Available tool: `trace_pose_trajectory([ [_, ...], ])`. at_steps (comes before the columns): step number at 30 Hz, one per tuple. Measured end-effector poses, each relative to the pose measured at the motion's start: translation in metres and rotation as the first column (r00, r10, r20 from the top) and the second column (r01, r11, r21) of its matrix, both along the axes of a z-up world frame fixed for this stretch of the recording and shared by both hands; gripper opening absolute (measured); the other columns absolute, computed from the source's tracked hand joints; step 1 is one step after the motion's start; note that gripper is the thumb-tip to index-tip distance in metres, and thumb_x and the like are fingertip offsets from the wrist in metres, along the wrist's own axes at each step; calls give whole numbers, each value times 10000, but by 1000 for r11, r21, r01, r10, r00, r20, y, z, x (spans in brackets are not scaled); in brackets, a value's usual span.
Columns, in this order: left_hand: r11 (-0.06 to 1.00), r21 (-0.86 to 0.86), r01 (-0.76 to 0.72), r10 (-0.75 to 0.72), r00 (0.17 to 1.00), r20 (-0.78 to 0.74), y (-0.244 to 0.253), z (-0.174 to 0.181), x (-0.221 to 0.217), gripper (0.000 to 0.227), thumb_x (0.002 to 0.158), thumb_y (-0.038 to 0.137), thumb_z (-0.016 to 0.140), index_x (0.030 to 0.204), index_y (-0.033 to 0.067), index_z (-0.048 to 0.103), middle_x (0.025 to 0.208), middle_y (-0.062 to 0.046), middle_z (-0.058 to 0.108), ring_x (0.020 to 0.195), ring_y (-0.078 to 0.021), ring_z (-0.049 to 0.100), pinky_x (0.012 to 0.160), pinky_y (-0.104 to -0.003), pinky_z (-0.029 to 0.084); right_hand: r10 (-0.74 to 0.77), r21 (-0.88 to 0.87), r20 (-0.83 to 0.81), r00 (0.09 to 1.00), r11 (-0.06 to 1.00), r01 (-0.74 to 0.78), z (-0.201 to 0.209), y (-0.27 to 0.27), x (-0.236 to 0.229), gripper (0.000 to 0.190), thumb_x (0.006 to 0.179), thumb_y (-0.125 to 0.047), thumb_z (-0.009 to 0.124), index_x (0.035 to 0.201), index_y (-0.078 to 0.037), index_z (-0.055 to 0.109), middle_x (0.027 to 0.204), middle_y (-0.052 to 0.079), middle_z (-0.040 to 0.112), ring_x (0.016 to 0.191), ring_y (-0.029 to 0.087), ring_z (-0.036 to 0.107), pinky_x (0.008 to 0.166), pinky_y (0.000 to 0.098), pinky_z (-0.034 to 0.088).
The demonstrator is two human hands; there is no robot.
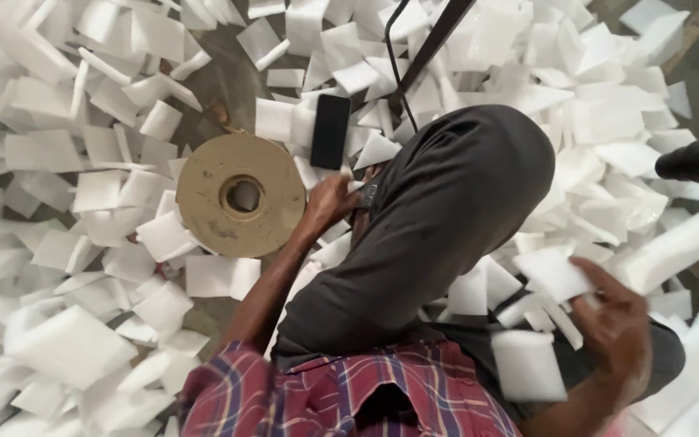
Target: The person sits cross-legged on the floor and uses a handheld electric cutter to trim small white foam blocks. They pick up blocks, position them under the cutter, and trim edges, then place the pieces back into the surrounding pile.
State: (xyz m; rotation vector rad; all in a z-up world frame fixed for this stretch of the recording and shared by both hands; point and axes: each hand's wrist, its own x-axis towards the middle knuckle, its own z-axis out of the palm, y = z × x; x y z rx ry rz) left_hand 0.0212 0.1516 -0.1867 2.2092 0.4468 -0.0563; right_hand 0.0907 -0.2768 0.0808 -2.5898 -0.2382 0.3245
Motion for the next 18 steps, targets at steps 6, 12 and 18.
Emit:
trace_pose_trajectory([
  [6, 936, 278, -217, 166, 966, 197, -1, 15, 80, 364, 797, 269, 807, 1015, 12, 669, 1229, -220, 568, 1097, -406, 556, 923, -518, 478, 152, -127, 389, 909, 986, -110, -84, -2, 63, 303, 878, 43, 582, 1157, 5, 693, 1117, 186, 731, 967, 262, 689, 883, 334, 556],
  [12, 714, 511, -478, 257, 858, 445, -5, 19, 59, 843, 572, 502, 635, 1178, -81, 689, 1512, -320, 270, 1202, -498, 453, 982, -595, 370, 247, -398, 162, 955, 902, -166, -130, 14, 58, 195, 1003, -133, 756, 1058, 51, 725, 946, 242, 726, 809, 338, 693, 782, 404, 556],
  [18, 950, 304, 66, -92, 993, 71, -39, 8, -77, 292, 769, 286, 743, 897, 25, 736, 1505, -308, 384, 1333, -476, 495, 1072, -560, 415, 241, -57, 303, 922, 970, -235, -52, -15, -9, 328, 965, 30, 605, 1280, 47, 697, 1127, 206, 728, 945, 271, 707, 795, 333, 553],
])
